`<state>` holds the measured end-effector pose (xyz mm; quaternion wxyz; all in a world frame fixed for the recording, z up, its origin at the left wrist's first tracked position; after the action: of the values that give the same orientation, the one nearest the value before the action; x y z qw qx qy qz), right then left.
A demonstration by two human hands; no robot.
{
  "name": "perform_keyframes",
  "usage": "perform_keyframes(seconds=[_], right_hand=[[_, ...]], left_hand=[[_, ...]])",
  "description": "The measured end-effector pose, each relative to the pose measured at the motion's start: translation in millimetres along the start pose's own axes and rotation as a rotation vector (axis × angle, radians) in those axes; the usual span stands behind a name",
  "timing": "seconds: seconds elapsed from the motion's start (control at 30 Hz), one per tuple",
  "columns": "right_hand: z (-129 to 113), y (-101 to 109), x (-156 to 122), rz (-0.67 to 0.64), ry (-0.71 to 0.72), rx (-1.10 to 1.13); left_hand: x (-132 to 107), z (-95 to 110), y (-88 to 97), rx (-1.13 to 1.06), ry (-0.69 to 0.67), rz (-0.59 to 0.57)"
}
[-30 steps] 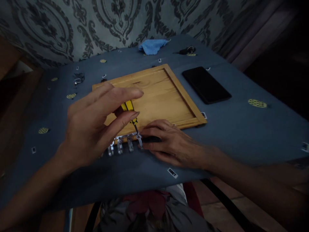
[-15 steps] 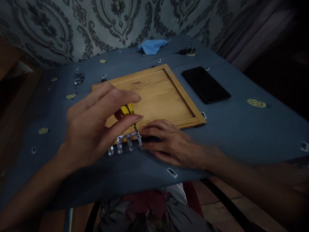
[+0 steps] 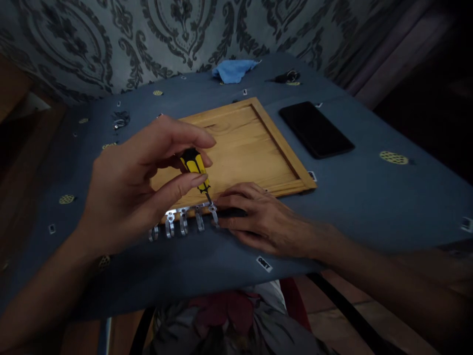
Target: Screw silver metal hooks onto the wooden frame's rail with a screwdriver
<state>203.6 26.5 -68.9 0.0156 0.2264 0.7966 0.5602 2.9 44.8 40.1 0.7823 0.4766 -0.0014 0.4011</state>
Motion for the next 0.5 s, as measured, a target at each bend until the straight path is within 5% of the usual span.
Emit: perform_keyframes(seconds=[0.33,0.5], right_hand=[[-0.7,1.2,-0.1,-0.009,0.015,0.004],[-0.1,0.0,0.4,0.002,0.012,-0.006]], left_hand=[[2.6,0.7,-5.4,0.275,0.004,0.080],[-1.7,1.1,-1.5,0.204,0.066,0.104]])
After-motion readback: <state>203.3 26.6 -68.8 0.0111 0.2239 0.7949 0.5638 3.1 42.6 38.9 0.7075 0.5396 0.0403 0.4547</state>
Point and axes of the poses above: each hand's wrist, its own x-axis towards the middle knuckle, its own y-axis out of the back of the hand, z = x × y, the point moved 3 cm from there along x, towards the middle knuckle, and after that the axes turned 12 degrees about -z, right-handed, at the moved point
